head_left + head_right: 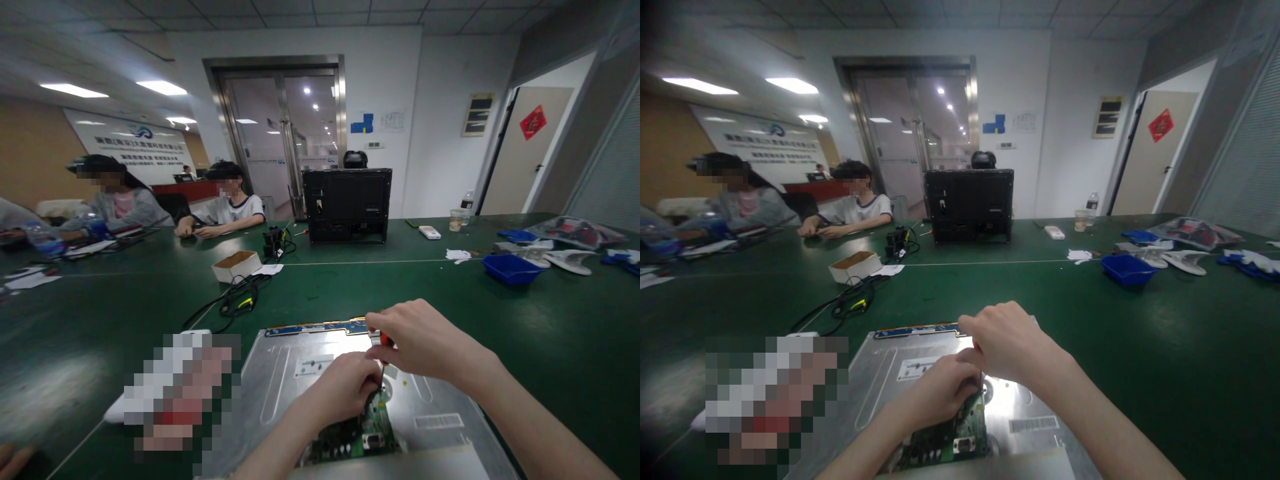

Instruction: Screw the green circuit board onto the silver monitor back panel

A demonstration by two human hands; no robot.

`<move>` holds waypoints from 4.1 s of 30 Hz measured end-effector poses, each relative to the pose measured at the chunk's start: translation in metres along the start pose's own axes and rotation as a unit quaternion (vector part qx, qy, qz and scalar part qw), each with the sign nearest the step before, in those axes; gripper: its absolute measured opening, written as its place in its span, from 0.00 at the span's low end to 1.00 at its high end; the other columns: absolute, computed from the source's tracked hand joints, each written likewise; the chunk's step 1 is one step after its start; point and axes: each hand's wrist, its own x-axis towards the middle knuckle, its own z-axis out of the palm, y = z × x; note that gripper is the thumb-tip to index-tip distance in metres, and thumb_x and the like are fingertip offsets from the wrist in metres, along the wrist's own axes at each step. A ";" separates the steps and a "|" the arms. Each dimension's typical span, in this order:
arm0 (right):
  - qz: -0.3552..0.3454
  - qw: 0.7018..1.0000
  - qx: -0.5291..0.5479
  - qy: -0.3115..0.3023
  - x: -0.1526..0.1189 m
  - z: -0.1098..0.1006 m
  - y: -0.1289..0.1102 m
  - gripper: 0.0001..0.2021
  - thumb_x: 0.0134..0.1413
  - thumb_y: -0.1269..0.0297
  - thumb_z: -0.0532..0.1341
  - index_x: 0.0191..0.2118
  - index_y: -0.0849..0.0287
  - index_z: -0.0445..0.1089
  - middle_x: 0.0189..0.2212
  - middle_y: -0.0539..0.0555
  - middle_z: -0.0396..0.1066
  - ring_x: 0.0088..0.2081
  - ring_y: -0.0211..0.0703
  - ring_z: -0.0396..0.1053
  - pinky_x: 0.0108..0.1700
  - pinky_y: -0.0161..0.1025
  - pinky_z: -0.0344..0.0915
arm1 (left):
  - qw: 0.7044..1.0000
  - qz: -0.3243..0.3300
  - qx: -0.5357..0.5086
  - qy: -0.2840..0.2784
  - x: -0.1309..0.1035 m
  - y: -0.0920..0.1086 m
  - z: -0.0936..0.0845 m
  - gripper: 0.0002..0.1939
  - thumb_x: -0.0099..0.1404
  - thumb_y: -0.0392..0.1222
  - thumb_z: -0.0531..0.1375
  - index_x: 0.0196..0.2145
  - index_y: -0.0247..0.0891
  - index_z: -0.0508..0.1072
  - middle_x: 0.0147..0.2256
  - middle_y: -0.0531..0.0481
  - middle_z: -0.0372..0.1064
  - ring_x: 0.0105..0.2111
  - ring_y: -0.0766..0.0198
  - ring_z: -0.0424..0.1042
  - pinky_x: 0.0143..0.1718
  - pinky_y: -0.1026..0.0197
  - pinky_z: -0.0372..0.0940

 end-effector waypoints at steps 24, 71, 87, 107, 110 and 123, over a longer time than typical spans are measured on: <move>0.017 1.000 -0.016 -0.009 -0.001 -0.003 0.001 0.07 0.58 0.61 0.61 0.41 0.55 0.70 0.30 0.52 0.77 0.31 0.47 0.74 0.25 0.36 0.49 | 1.000 -0.003 -0.001 -0.010 0.000 0.002 -0.002 0.09 0.57 0.27 0.57 0.29 0.37 0.74 0.31 0.49 0.74 0.32 0.60 0.71 0.32 0.64 0.59; 0.041 0.999 -0.021 0.000 -0.001 0.001 -0.001 0.10 0.59 0.54 0.59 0.35 0.55 0.69 0.27 0.53 0.76 0.29 0.49 0.74 0.24 0.37 0.45 | 1.000 -0.007 -0.012 -0.006 -0.001 0.002 0.000 0.08 0.57 0.27 0.58 0.29 0.37 0.74 0.34 0.49 0.75 0.34 0.59 0.72 0.34 0.64 0.62; 0.044 0.999 -0.024 -0.003 -0.001 0.002 -0.001 0.06 0.59 0.61 0.58 0.35 0.55 0.70 0.26 0.53 0.75 0.27 0.46 0.72 0.25 0.36 0.47 | 1.000 -0.011 -0.008 -0.013 -0.001 -0.001 0.003 0.07 0.58 0.28 0.59 0.31 0.38 0.74 0.34 0.49 0.75 0.35 0.57 0.72 0.35 0.62 0.62; 0.028 0.999 0.003 0.022 -0.005 0.003 0.001 0.08 0.57 0.56 0.61 0.35 0.55 0.68 0.26 0.50 0.75 0.27 0.45 0.71 0.25 0.36 0.44 | 1.000 0.007 0.000 -0.011 0.000 0.000 0.001 0.08 0.58 0.27 0.58 0.31 0.37 0.73 0.35 0.49 0.74 0.35 0.58 0.72 0.34 0.63 0.62; 0.054 0.998 -0.024 0.014 -0.002 0.003 0.000 0.12 0.60 0.52 0.58 0.33 0.54 0.70 0.24 0.52 0.74 0.25 0.45 0.70 0.24 0.36 0.42 | 1.000 0.003 0.015 -0.016 0.000 0.002 -0.001 0.08 0.57 0.27 0.58 0.30 0.37 0.73 0.33 0.49 0.74 0.34 0.58 0.71 0.33 0.63 0.61; 0.046 0.999 -0.012 0.011 -0.002 0.003 0.000 0.11 0.60 0.53 0.59 0.34 0.54 0.71 0.25 0.52 0.74 0.27 0.45 0.71 0.24 0.36 0.44 | 1.000 -0.003 0.017 -0.020 0.000 0.002 -0.001 0.08 0.57 0.27 0.57 0.30 0.37 0.74 0.34 0.47 0.75 0.34 0.58 0.72 0.33 0.63 0.61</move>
